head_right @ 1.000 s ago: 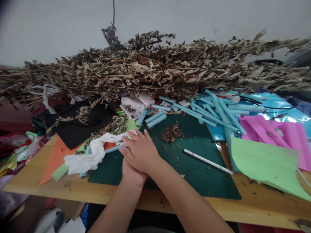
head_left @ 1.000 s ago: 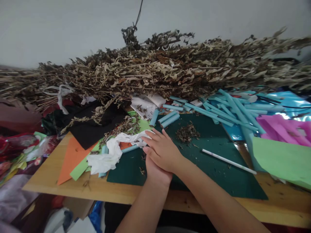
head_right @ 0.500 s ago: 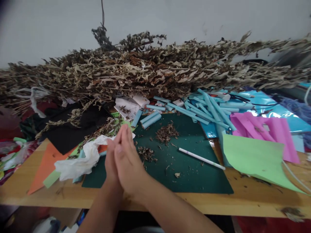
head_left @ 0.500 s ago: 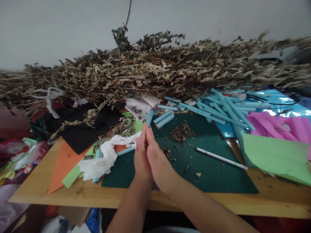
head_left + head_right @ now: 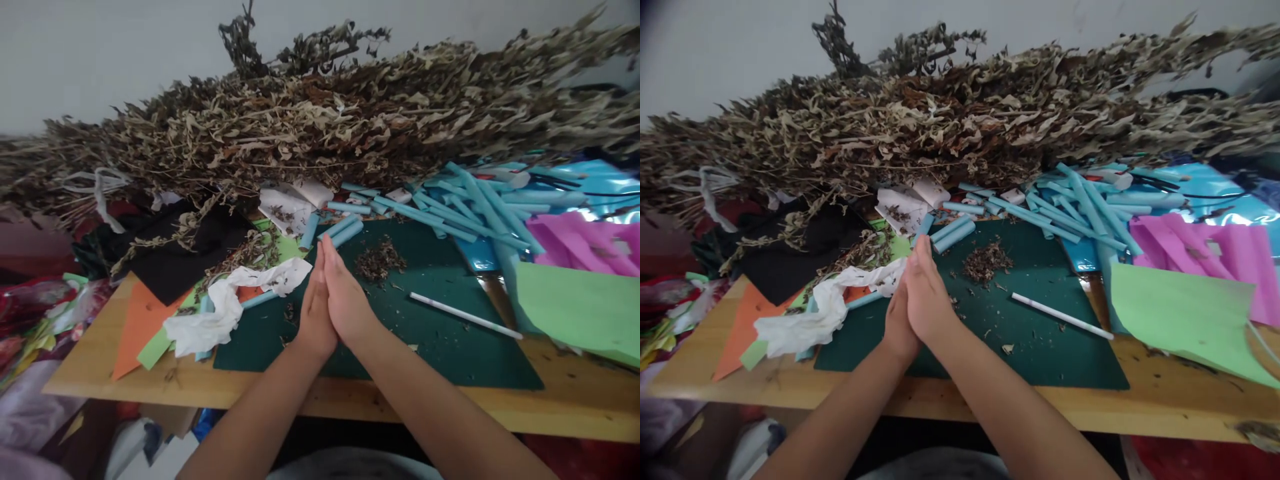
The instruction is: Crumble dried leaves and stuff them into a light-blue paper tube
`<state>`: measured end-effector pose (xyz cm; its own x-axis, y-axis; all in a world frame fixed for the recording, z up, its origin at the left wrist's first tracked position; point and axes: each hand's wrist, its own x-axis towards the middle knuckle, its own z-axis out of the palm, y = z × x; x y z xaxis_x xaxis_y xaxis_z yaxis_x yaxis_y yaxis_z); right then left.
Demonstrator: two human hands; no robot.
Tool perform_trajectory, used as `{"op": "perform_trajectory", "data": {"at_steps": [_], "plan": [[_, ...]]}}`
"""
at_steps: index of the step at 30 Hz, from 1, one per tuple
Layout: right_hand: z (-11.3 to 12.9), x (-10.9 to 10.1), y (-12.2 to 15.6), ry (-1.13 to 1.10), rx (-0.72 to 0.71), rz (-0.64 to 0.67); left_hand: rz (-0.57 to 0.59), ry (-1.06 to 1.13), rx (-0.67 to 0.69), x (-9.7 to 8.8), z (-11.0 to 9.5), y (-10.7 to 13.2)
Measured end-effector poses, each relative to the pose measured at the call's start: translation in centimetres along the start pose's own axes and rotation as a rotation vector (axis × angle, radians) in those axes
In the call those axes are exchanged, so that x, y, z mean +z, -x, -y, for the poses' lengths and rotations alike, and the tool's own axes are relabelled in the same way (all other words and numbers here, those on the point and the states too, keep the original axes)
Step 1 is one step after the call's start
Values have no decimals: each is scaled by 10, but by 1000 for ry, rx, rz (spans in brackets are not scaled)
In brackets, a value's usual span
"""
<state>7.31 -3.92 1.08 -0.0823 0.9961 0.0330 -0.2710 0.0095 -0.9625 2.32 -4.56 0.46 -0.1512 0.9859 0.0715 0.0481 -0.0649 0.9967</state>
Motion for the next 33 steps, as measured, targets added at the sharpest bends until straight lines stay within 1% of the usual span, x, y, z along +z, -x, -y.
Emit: {"op": "perform_trajectory", "data": {"at_steps": [3, 5, 9, 12, 14, 17, 20, 22, 25, 28, 30, 31, 33], "plan": [[2, -7, -8, 23, -51, 19, 16, 101, 47, 8, 0, 9], [1, -11, -6, 80, -107, 45, 29, 144, 73, 10, -3, 10], [2, -13, 16, 160, -169, 151, 47, 147, 91, 6, -14, 0], [15, -13, 28, 156, -251, 214, 121, 119, 206, 4, -19, -1], [28, -15, 25, 116, -282, 182, 157, 105, 261, 7, -21, 5], [39, -18, 6, 36, -241, 91, 152, 89, 245, 16, -27, 19], [32, -21, -6, 40, -198, 38, 133, 78, 242, 22, -36, 26], [21, -20, 0, 75, -183, 32, 139, 32, 252, 21, -38, 21], [8, -17, 21, 64, -221, 52, 201, -100, 230, 14, -34, 6], [11, -17, 31, 17, -278, 36, 299, -141, 263, 8, -25, 1], [17, -20, 24, -2, -283, -9, 356, -115, 308, 9, -21, 8], [20, -22, 18, -9, -279, -37, 366, -100, 317, 11, -20, 14], [21, -26, 5, 8, -264, -78, 345, -48, 299, 15, -20, 26]]}}
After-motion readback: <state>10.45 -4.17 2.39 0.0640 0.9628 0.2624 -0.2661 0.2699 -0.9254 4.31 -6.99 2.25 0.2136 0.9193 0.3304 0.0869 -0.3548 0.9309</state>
